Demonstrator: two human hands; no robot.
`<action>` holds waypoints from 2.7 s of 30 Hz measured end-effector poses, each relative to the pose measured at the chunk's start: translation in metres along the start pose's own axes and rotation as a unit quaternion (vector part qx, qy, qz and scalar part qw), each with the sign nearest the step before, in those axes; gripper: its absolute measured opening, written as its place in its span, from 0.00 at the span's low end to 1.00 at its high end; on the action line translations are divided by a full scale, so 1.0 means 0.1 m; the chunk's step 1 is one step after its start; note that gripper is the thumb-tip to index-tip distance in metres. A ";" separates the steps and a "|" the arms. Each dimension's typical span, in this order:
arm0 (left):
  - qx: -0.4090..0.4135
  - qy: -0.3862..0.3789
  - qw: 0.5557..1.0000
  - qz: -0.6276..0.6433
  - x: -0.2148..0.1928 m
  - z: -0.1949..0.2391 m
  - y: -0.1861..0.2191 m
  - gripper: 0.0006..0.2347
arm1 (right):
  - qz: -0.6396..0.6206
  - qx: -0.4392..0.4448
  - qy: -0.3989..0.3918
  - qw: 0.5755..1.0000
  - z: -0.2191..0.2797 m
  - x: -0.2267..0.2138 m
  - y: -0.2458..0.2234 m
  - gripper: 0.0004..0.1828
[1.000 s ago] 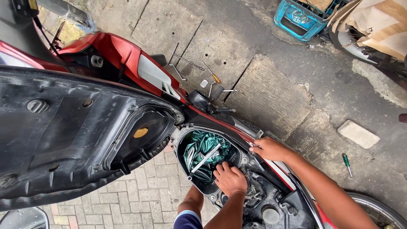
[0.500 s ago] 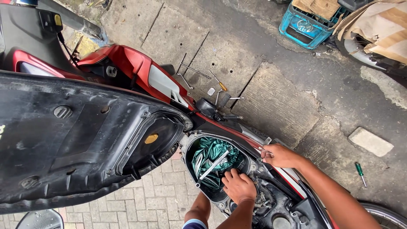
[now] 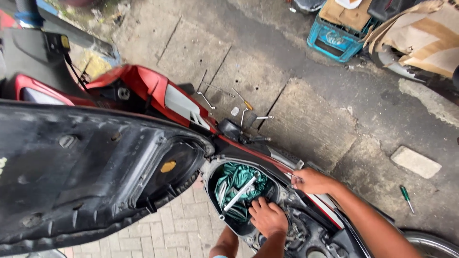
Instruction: The person uses a wrench to tighten bolts on the floorboard of a scooter with the seat removed. They work on the central area of the scooter's chassis, adjusting the tool and their grip to secure the components.
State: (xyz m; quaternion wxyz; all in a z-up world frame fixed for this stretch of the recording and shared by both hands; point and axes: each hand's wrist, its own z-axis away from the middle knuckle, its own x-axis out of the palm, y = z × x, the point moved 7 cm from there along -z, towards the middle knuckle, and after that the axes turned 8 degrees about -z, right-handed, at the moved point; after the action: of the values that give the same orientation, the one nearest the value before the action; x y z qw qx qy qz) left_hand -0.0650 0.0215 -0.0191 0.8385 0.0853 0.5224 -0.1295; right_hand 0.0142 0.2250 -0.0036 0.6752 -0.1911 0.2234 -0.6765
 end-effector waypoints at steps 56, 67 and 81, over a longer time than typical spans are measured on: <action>-0.009 0.015 1.000 0.013 0.06 0.00 0.01 0.18 | 0.103 0.003 0.022 0.994 0.07 0.11 -0.03 0.06; -0.006 0.014 1.000 0.008 0.06 -0.01 0.01 0.18 | 0.093 -0.001 0.024 0.995 -0.03 0.11 0.11 0.09; -0.008 0.014 1.000 0.003 0.06 0.00 0.00 0.17 | 0.099 0.032 0.024 0.994 0.06 0.06 0.01 0.18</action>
State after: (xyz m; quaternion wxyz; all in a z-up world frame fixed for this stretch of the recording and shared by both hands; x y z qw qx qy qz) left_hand -0.0624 0.0212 -0.0248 0.8321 0.0818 0.5348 -0.1220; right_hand 0.0184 0.2192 0.0009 0.7392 -0.1300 0.2353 -0.6175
